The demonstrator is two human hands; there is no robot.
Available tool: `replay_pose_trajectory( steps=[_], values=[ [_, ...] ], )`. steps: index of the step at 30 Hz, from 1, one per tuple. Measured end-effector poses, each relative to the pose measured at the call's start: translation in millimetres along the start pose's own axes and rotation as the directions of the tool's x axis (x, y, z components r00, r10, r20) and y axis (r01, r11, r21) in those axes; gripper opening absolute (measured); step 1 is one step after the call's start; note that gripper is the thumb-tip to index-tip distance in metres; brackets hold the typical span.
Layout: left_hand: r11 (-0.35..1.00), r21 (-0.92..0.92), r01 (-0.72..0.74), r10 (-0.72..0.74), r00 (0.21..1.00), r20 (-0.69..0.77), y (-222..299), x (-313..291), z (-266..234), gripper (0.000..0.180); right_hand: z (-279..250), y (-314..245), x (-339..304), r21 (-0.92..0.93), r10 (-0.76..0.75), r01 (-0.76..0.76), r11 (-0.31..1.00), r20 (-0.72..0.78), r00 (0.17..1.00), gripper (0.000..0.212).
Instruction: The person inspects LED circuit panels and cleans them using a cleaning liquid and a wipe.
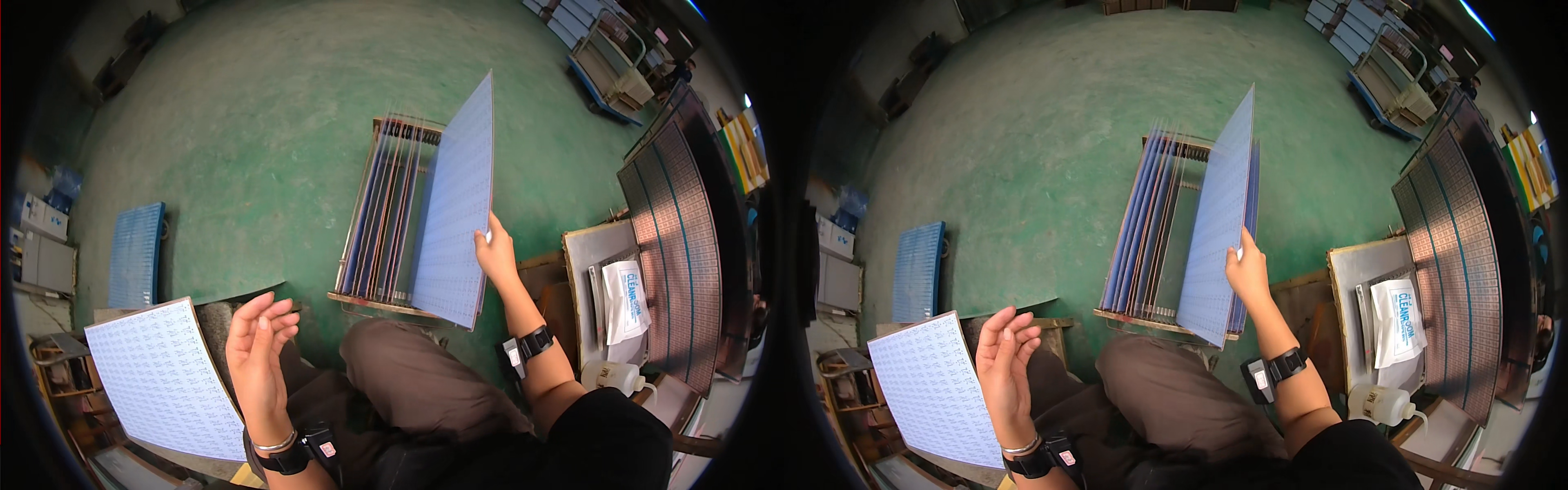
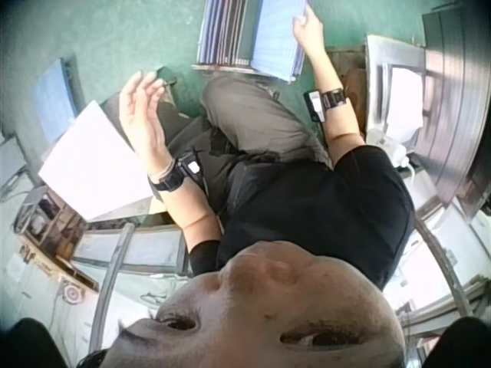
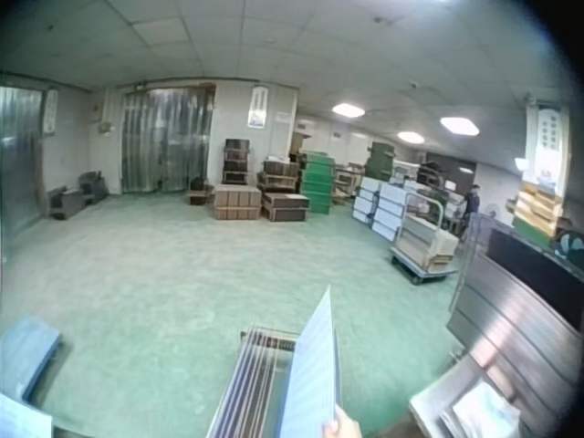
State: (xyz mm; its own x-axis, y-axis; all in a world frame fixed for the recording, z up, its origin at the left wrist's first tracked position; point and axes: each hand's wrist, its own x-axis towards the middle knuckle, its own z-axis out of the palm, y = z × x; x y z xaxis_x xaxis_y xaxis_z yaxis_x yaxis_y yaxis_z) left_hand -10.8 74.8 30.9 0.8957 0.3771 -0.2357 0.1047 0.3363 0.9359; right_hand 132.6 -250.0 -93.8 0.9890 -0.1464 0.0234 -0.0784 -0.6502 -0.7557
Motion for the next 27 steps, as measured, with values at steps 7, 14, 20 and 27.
replay_pose_trajectory(
  steps=[7, 14, 20, 27],
  values=[
    [1.000, 0.020, -0.006, 0.006, 1.000, 0.015, 0, -1, 0, 0.027, 3, 3, 10, -0.027, 0.013, -0.013, 1.000, 0.035, 0.999, 0.049],
    [0.999, 0.033, 0.015, -0.015, 1.000, 0.012, -3, -2, 2, 0.027, 3, 2, 11, -0.022, 0.049, -0.048, 0.999, 0.022, 0.999, 0.050],
    [1.000, 0.025, 0.017, -0.017, 1.000, 0.009, -4, 1, -2, 0.028, 9, 3, 8, -0.022, 0.019, -0.019, 1.000, 0.009, 1.000, 0.049],
    [0.999, 0.037, -0.008, 0.006, 0.999, 0.051, -2, -1, 1, 0.033, 34, 28, 44, -0.120, 0.178, -0.168, 0.978, 0.076, 0.981, 0.051]
  ],
)
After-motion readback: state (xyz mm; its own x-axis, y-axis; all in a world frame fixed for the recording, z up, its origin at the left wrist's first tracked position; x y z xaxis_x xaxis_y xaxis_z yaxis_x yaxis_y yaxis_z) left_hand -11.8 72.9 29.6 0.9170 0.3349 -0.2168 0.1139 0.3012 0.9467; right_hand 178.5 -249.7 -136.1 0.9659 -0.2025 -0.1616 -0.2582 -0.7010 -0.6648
